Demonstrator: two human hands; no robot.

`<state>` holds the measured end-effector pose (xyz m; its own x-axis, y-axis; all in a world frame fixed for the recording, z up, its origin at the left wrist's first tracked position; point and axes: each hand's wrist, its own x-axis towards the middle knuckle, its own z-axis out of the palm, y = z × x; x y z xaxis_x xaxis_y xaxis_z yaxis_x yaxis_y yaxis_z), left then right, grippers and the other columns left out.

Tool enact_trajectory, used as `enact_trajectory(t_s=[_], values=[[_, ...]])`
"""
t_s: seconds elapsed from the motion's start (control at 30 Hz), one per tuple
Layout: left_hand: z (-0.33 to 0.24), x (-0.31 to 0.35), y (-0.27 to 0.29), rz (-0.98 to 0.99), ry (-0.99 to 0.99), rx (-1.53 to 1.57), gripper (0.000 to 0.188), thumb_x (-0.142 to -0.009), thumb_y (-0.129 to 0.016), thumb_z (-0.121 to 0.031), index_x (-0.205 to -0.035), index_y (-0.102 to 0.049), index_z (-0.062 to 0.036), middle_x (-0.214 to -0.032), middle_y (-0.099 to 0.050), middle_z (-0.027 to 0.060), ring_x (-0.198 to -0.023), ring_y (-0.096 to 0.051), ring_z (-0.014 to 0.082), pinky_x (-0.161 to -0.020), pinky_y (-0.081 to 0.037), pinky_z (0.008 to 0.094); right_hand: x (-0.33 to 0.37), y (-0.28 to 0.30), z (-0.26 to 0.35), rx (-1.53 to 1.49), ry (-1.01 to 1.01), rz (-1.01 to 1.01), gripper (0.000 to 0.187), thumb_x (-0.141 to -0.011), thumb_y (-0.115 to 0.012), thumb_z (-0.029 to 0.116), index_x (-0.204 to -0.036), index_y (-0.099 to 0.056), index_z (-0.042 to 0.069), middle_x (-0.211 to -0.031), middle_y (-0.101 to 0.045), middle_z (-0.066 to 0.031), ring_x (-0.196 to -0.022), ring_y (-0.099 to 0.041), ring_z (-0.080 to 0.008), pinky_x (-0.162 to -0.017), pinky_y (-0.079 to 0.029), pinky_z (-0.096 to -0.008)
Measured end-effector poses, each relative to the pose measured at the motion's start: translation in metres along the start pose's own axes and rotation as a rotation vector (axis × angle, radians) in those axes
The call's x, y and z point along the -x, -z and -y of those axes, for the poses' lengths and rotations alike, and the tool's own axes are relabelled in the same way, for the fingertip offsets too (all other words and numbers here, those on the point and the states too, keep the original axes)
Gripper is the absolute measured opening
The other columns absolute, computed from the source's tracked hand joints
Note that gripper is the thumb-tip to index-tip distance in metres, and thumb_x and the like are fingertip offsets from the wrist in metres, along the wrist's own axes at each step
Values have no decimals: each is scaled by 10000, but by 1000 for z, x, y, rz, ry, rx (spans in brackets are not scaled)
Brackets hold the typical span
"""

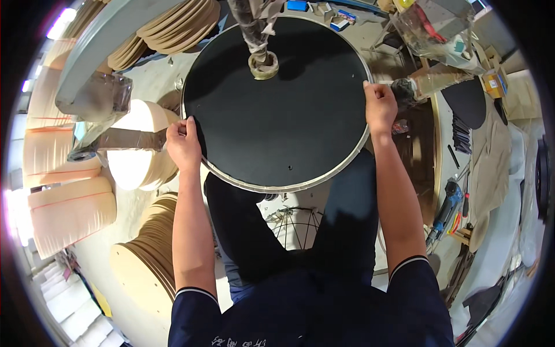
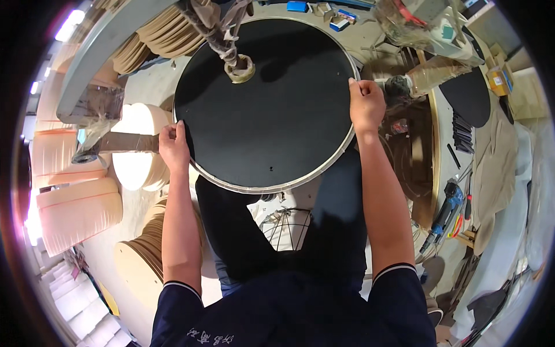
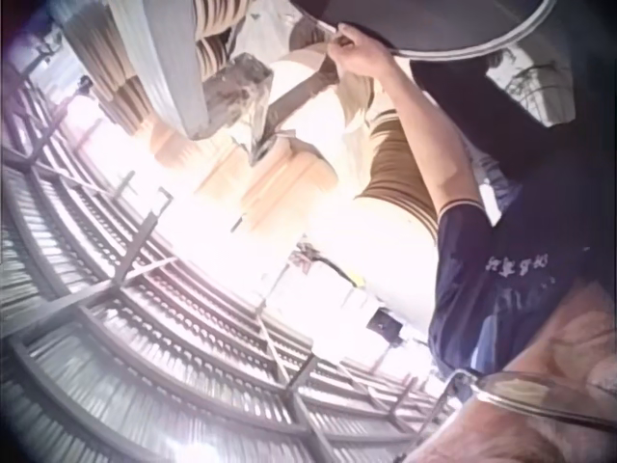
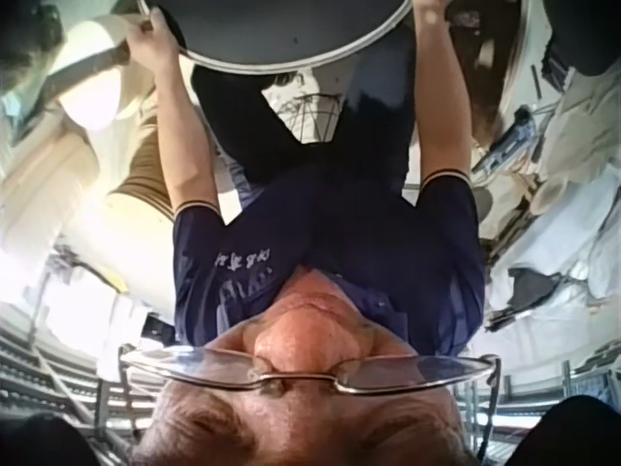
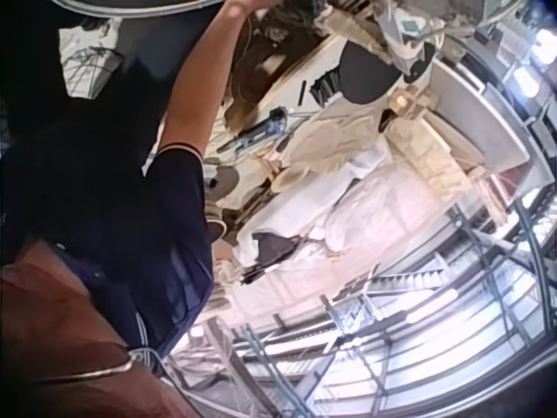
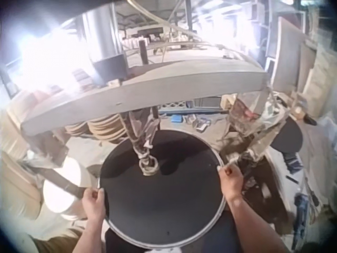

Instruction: Upholstering round wooden panels with black fabric using a pneumatic staple gun and a rotating jig.

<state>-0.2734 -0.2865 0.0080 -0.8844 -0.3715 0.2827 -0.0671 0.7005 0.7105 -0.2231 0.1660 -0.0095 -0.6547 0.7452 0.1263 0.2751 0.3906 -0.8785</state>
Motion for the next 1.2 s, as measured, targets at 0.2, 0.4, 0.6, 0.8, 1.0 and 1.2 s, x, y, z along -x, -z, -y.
enact_trajectory(t_s=[0.2,0.4,0.6,0.8,1.0,1.2], values=[[-11,-3,6,-6,-8,59,300,-950,-784,-269,-857,-692,1,-757,-642,92,-665,-591,231,-686,-502,391,-6,1,-8,22,18,-4,336,-930,-791,354,-920,-735,23,-801,-676,-69,-749,-638,-186,-760,-524,-333],[0,4,-1,-11,-42,49,265,-950,-779,-217,-831,-651,-18,-761,-617,106,-691,-594,255,-697,-498,402,2,0,-11,33,8,-32,293,-923,-813,295,-878,-700,29,-787,-654,-103,-731,-626,-227,-731,-509,-373],[6,4,0,-11,-20,58,245,-939,-786,-195,-838,-654,-15,-796,-616,103,-705,-588,262,-704,-494,405,7,-6,-12,-87,-29,-26,258,-922,-817,235,-865,-685,21,-804,-620,-68,-738,-598,-199,-732,-503,-346],[2,3,-1,-1,-25,39,242,-945,-776,-194,-849,-652,-9,-798,-611,94,-702,-574,239,-700,-490,395,11,-1,6,-53,70,-78,254,-915,-817,225,-870,-677,18,-822,-632,-84,-751,-604,-240,-736,-506,-377],[-1,2,2,-16,-15,54,264,-966,-767,-214,-847,-643,-14,-716,-597,61,-640,-537,188,-648,-476,365,15,2,13,-39,86,-90,256,-909,-819,240,-878,-677,29,-839,-640,-100,-777,-621,-282,-749,-509,-406],[11,-3,-4,-13,-42,30,262,-965,-769,-221,-852,-650,-17,-713,-600,55,-634,-539,174,-646,-484,353,15,0,11,7,102,-112,275,-900,-829,257,-858,-661,44,-837,-648,-108,-796,-642,-314,-745,-517,-430]])
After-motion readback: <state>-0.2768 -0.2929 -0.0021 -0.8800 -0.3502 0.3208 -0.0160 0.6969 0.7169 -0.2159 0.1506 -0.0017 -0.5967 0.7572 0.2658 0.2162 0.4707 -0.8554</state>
